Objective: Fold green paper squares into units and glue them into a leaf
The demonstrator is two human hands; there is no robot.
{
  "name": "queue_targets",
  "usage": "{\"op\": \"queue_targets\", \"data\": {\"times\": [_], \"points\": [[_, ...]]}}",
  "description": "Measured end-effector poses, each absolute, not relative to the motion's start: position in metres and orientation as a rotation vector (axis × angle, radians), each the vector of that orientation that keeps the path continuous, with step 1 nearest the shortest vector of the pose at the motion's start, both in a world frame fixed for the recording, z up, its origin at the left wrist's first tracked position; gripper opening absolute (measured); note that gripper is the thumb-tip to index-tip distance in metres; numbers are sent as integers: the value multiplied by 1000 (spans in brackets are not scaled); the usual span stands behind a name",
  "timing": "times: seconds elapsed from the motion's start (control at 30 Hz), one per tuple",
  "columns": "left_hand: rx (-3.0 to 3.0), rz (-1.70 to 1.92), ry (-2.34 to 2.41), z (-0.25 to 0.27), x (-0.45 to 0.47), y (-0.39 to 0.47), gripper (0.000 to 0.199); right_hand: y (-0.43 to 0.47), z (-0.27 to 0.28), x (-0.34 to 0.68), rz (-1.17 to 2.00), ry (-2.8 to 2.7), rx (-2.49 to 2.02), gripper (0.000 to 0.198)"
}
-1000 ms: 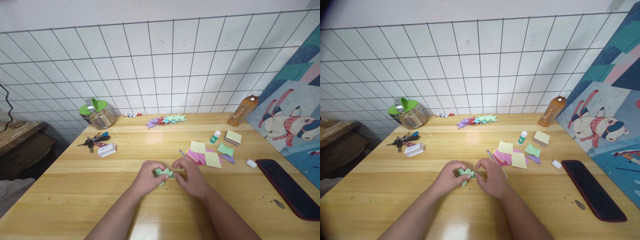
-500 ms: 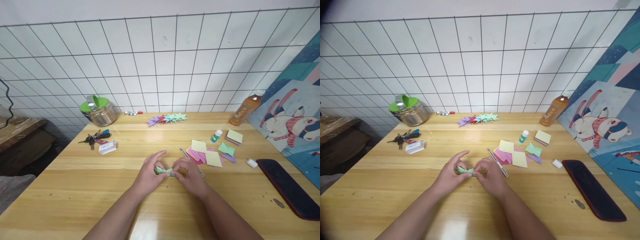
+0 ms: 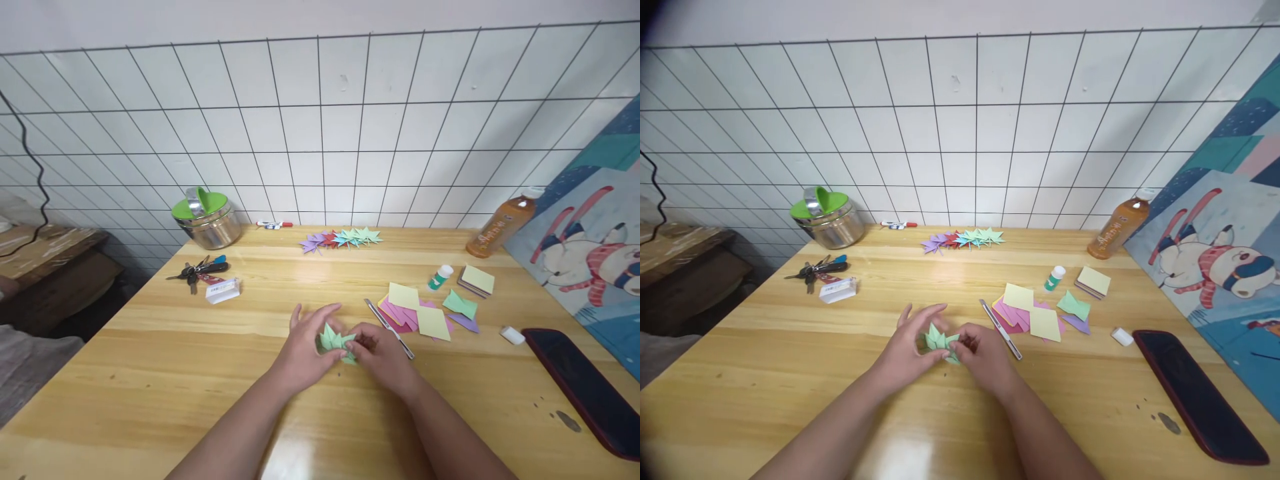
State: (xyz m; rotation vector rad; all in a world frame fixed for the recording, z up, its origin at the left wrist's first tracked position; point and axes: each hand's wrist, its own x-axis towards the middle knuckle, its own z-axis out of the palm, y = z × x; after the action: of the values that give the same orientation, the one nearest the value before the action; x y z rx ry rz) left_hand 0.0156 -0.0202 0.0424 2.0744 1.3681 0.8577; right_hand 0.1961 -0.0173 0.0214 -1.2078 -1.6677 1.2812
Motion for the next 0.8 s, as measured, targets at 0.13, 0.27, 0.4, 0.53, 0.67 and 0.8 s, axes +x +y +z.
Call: {"op": "queue_targets", "data": {"times": [0.13, 0.27, 0.4, 0.53, 0.67, 0.8], "points": [[2085, 1205, 1499, 44, 8, -18, 52, -10, 12, 195, 1279, -1410, -1388, 25], [2212, 1138, 1567, 43, 1, -11, 29, -5, 16, 197, 727, -1619, -1630, 36], [2487, 692, 1355, 39, 6, -13, 38, -5, 30, 212, 241, -1836, -1767, 24], [2621, 337, 1223, 27, 15, -22, 53, -13, 41, 232, 109, -2030, -1993, 14], [2645, 181, 1205, 13, 20, -25, 55, -25, 47, 240, 56, -2144, -2249, 14], [2631, 199, 1307, 4, 20, -16, 54, -24, 47, 240, 136, -2191, -2361, 10]]}}
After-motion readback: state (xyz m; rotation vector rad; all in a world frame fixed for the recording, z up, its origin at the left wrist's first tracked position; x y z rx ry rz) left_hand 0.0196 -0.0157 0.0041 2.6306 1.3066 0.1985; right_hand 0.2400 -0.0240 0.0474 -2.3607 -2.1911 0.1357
